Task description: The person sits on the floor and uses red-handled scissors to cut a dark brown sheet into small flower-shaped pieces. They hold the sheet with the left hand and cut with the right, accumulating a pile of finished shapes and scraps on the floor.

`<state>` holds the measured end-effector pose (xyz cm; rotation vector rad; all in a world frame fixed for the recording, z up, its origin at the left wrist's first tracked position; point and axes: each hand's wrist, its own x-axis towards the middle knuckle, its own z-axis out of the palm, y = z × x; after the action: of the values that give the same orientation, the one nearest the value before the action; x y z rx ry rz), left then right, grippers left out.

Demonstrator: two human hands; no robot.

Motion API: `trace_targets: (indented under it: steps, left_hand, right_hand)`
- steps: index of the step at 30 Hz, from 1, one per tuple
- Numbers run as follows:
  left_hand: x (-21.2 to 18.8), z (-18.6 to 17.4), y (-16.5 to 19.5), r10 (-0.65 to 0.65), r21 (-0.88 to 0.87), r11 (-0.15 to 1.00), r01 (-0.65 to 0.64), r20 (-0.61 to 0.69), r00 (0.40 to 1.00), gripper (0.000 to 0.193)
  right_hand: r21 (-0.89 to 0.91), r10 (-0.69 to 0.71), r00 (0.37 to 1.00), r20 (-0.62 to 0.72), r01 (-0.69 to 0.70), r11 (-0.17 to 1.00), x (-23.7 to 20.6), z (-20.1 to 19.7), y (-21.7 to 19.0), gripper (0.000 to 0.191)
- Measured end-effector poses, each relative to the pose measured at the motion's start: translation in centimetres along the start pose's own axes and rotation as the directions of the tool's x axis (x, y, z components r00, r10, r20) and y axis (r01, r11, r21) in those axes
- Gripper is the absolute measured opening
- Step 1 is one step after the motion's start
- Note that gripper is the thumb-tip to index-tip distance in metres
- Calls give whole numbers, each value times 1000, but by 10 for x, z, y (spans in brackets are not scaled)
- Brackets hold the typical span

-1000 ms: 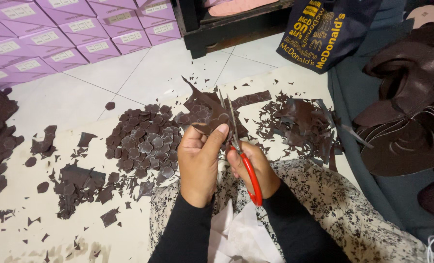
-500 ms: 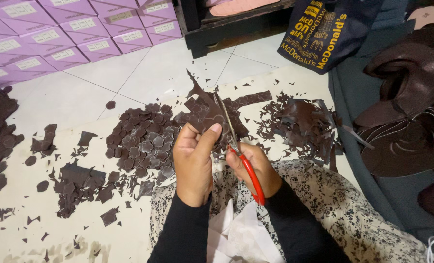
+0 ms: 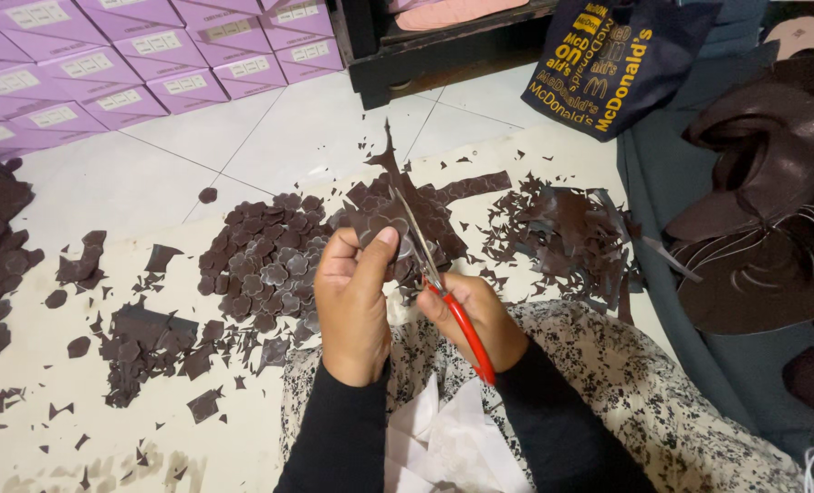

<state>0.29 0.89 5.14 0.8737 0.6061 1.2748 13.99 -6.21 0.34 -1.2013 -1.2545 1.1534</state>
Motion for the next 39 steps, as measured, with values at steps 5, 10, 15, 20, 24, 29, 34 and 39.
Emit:
trace_targets:
  steps: [5,10,15,20,24,29,34,39]
  left_hand:
    - [1,-2,1,12,-11,1000,-12,7,1000,2]
    - [1,-3,2,16,-18,1000,-16,11,1000,4]
    - [2,-3,3,16,-20,1000,-17,-21,1000,3]
    - [3,-4,5,15,-26,1000,-16,-58,998,4]
    - [4,-5,4,26,-23,999,-28,-56,998,5]
    - [6,-9,4,57,65,996,-54,-38,998,5]
    - [7,-17,2,58,182,981,-64,37,998,5]
    - [6,-19,2,22,212,977,-29,32,999,5]
  right_hand:
    - [-59,-33,999,-22,32,998,1,3,2,46]
    - [-100,-41,998,-52,36,994,2,6,0,46]
    - [-71,7,1000,-30,-9,997,2,7,2,46]
    - [-56,8,1000,-9,-9,998,3,9,5,48]
    - [-52,35,999,-5,-36,998,3,8,4,47]
    - [-78,-7,1000,28,9,997,3,5,4,48]
    - [-100,8,998,63,-2,995,1,-2,2,48]
    - [-98,45,996,83,-37,994,2,-4,3,49]
